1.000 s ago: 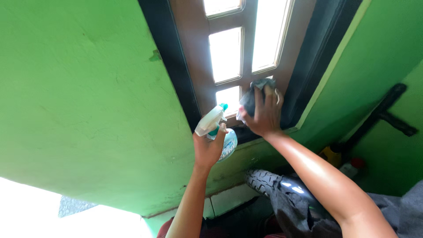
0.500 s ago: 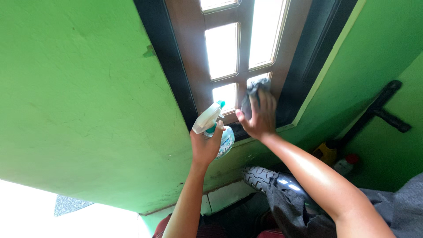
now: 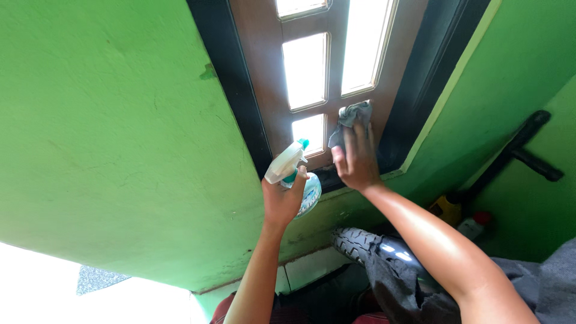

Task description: The person cleans the glass panes of a wooden door using a spray bottle and a cloth. They spray the glass and wipe it repeatedly, moving from the interior side to the exterior side of the door.

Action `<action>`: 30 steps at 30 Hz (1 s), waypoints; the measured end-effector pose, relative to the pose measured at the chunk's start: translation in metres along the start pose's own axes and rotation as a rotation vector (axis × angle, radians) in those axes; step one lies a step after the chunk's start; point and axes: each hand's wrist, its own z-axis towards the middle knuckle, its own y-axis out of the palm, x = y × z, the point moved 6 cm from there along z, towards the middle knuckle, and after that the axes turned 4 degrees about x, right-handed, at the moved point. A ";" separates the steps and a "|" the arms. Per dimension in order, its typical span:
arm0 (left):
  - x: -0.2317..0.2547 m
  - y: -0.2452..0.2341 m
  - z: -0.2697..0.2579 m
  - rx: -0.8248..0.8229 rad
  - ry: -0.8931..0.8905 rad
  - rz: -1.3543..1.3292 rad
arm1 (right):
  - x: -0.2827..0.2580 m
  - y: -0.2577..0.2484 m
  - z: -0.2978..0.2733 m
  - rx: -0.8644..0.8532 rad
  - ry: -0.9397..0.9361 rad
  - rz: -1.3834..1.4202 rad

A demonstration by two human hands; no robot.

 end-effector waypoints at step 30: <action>0.002 -0.006 -0.009 0.021 -0.031 -0.026 | -0.006 0.019 -0.035 -0.314 0.152 -0.234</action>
